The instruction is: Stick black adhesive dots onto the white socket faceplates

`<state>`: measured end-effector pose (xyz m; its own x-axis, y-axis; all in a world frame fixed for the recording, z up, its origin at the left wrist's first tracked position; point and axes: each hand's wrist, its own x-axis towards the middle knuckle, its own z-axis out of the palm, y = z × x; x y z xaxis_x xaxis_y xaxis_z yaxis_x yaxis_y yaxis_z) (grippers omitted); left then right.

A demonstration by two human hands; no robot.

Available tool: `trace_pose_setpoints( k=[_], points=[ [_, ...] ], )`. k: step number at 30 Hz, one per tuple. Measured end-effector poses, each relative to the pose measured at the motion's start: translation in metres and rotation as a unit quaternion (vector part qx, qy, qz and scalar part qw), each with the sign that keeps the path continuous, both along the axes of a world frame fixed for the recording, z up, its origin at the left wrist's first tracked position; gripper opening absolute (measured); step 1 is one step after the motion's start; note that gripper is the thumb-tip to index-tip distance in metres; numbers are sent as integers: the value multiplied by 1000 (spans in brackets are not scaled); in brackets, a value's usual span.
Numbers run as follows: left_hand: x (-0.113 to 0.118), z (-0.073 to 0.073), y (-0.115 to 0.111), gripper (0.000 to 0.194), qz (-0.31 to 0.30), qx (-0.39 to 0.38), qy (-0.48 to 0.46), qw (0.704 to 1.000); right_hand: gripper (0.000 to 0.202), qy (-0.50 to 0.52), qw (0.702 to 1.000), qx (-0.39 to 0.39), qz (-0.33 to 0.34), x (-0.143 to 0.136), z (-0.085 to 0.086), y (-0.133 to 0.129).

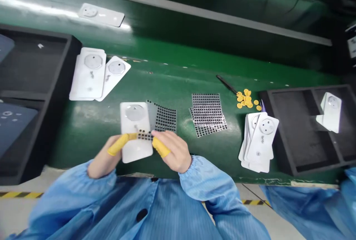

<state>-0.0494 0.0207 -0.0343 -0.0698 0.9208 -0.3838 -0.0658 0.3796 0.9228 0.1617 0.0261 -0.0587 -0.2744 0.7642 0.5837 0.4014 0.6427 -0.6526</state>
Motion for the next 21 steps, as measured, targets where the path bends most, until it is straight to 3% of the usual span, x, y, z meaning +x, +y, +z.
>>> trace_pose_setpoints(
  k=[3, 8, 14, 21],
  points=[
    [25, -7, -4, 38, -57, -74, -80, 992, 37, -19, 992, -50, 111, -3, 2, -3],
    [32, -13, -1, 34, -62, -57, -49, 995, 25, 72, 984, -158, 31, -9, 5, 1],
    [30, -23, -10, 30, -103, 10, 64, 993, 22, -16, 991, -123, 54, -12, -1, 11],
    [22, -33, -12, 39, -175, 91, 198, 960, 23, -64, 990, -88, 89, -7, -12, 12]
  ],
)
